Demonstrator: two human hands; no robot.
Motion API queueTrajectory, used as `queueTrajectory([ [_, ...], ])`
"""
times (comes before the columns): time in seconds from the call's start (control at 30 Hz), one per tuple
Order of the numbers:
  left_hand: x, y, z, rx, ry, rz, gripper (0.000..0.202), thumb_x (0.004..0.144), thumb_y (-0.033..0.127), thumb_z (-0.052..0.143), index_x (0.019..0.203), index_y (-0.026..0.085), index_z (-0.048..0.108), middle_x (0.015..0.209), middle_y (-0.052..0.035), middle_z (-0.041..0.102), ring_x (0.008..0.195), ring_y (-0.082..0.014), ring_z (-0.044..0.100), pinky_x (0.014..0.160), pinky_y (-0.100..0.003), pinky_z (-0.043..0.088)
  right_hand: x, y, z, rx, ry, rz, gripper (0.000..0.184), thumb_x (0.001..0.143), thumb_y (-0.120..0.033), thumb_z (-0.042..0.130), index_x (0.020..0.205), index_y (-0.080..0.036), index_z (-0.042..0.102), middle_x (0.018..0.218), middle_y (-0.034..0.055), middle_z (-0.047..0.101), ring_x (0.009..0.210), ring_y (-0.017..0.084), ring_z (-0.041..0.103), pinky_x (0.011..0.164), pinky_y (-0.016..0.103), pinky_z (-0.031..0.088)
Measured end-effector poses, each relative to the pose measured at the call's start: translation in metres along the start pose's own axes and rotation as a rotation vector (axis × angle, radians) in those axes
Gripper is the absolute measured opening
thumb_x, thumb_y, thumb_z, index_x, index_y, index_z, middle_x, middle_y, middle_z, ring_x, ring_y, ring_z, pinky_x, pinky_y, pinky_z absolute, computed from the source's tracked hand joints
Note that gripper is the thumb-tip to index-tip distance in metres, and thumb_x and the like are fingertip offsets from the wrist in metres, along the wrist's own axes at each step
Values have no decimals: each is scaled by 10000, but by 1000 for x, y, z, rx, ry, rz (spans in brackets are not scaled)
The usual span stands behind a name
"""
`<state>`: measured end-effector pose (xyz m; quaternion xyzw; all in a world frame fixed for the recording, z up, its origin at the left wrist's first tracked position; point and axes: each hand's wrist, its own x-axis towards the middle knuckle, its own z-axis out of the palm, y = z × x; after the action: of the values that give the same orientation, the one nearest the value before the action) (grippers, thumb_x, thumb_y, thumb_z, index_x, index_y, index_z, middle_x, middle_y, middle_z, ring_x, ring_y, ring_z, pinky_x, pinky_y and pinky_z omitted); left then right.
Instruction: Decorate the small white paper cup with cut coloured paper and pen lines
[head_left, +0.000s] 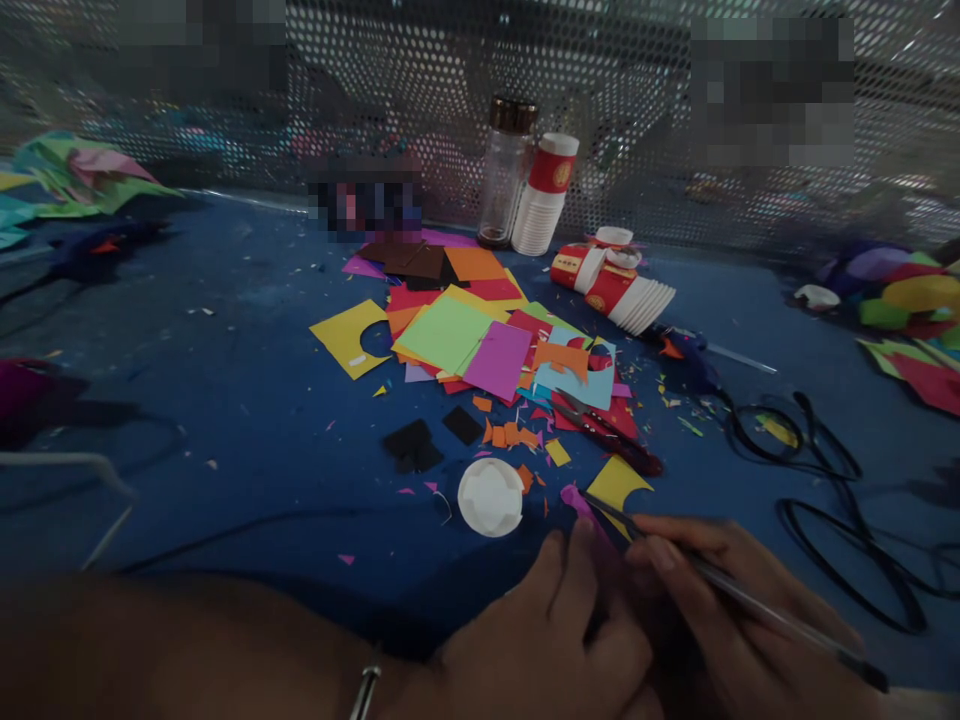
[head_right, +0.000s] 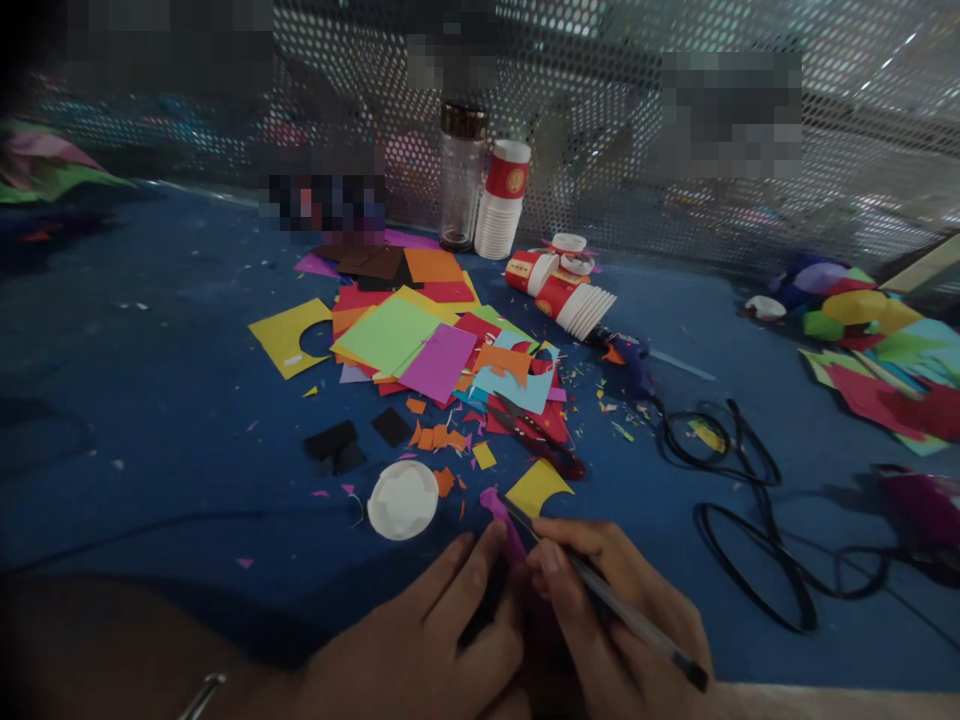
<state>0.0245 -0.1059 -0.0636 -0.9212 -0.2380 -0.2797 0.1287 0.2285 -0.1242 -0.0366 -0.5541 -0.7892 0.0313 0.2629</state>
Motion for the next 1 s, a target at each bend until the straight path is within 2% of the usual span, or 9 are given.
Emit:
queueTrajectory([
  [0.1, -1, 0, 0, -4, -23, 46, 388, 1073, 370, 434, 1217, 189, 746, 1184, -59, 771, 1118, -278, 730, 996, -391, 484, 2, -2, 0, 2, -2, 7, 261, 1021, -361, 515, 987, -224, 735, 925, 77, 805, 781, 194, 802, 659, 227, 644],
  [0.2, -2, 1, 2, -15, -14, 38, 357, 1061, 365, 469, 1194, 192, 752, 1190, -52, 760, 1123, -285, 723, 997, -399, 482, 4, -9, 3, 55, 32, 118, 327, 1039, -405, 483, 927, -236, 739, 867, 53, 802, 739, 178, 795, 612, 213, 630],
  [0.27, -3, 2, 3, -9, -21, 25, 370, 1056, 363, 475, 1219, 160, 737, 1225, -79, 746, 1138, -288, 714, 1014, -397, 475, 6, -14, 5, 90, 69, 183, 326, 1034, -417, 491, 920, -243, 742, 857, 43, 802, 733, 177, 795, 591, 210, 622],
  [0.4, -4, 2, 3, -8, -87, 55, 397, 1053, 394, 475, 1265, 147, 703, 1282, -137, 717, 1171, -305, 698, 1030, -416, 464, 8, -16, 5, 100, 90, 158, 272, 1016, -410, 532, 935, -251, 737, 824, 6, 806, 695, 160, 791, 580, 187, 611],
  [0.53, -4, 2, 3, -11, -70, 64, 390, 1057, 382, 472, 1270, 151, 703, 1270, -106, 725, 1169, -301, 699, 1015, -412, 472, 6, -13, 5, 86, 57, 143, 229, 1031, -372, 518, 977, -256, 709, 850, -14, 809, 711, 139, 792, 580, 157, 595],
  [0.7, -1, 3, 3, -30, 37, -55, 391, 1066, 354, 438, 1208, 143, 736, 1131, -38, 786, 1116, -254, 728, 1004, -357, 480, 2, -12, 9, 115, 81, 170, 208, 1025, -375, 529, 999, -272, 707, 856, -19, 796, 707, 135, 781, 582, 162, 589],
  [0.8, 0, 3, 4, -17, 29, -29, 390, 1068, 339, 431, 1226, 149, 733, 1146, -44, 785, 1099, -254, 735, 993, -361, 486, 4, -13, 9, 128, 83, 167, 185, 1010, -355, 546, 977, -277, 711, 836, -24, 796, 680, 138, 775, 571, 167, 589],
  [1.0, -2, 3, 5, 6, 18, -13, 367, 1067, 353, 454, 1148, 158, 754, 1187, -44, 773, 1123, -258, 725, 987, -359, 491, 3, -13, 8, 154, 106, 201, 215, 1005, -387, 551, 948, -271, 722, 813, -10, 792, 669, 158, 770, 581, 193, 600],
])
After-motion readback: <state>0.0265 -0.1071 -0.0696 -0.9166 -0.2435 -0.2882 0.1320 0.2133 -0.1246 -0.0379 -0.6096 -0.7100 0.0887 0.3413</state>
